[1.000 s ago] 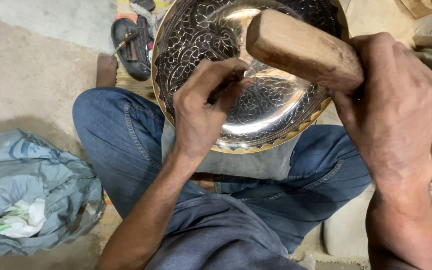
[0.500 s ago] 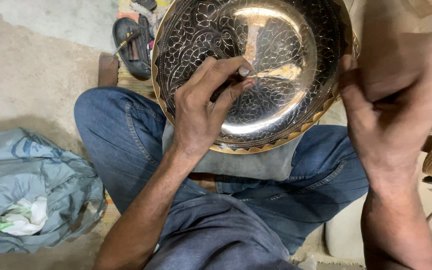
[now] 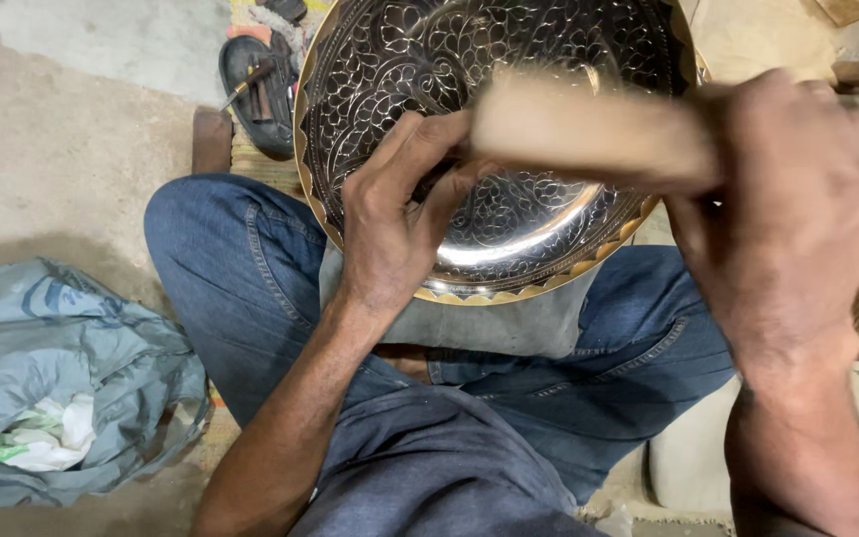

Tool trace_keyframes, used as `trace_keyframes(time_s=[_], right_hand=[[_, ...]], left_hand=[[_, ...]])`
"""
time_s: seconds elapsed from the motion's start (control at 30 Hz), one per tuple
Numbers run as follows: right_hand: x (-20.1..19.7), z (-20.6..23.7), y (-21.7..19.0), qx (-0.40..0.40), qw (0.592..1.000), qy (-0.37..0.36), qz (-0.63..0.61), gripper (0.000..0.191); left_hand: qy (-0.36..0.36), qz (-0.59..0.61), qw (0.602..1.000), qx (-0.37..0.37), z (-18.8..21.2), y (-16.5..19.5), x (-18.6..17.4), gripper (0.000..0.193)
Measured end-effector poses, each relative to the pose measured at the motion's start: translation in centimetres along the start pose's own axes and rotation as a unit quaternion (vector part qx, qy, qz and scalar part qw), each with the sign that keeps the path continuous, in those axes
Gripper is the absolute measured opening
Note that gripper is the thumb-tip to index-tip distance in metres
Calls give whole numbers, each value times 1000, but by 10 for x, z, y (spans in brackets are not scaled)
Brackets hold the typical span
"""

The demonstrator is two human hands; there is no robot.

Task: The person sits cross-legged and uses a wooden mallet to strike a metal chisel held against a large brass bowl, creating or refining a decorative pattern. The person repeatedly taps the chisel along the bowl's surface, adjusting the chisel position as needed.

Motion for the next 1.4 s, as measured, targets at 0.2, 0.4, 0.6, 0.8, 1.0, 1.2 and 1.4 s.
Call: trace_keyframes(time_s=[0.2, 0.4, 0.6, 0.8, 1.0, 1.2, 1.4], right_hand=[[-2, -15, -10, -47, 993, -66, 81, 31], [-1, -6, -7, -47, 997, -38, 44, 36], [13, 6, 7, 7, 998, -38, -39, 46], [3, 3, 6, 17, 996, -27, -81, 39], [7, 1, 2, -6, 998, -5, -55, 40], [16, -1, -4, -35, 994, -74, 75, 28], [14, -1, -9, -78, 991, -35, 106, 26]], left_hand=[[1, -12, 1000, -9, -1, 2, 1, 30], [4, -7, 1000, 0, -2, 3, 0, 25], [5, -15, 1000, -17, -1, 0, 2, 26], [6, -1, 1000, -23, -1, 1, 1, 28], [8, -23, 1000, -15, -1, 0, 1, 29], [5, -17, 1000, 0, -2, 2, 3, 28], [0, -14, 1000, 1, -1, 2, 2, 34]])
Point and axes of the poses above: each hand's wrist, its own z-axis away from the middle knuckle, its own x-axis out of the palm, y = z × x, the point moved 5 cm from there along -z, towards the middle knuckle, and after that the axes turned 13 degrees about z, right-handed, at the moved point
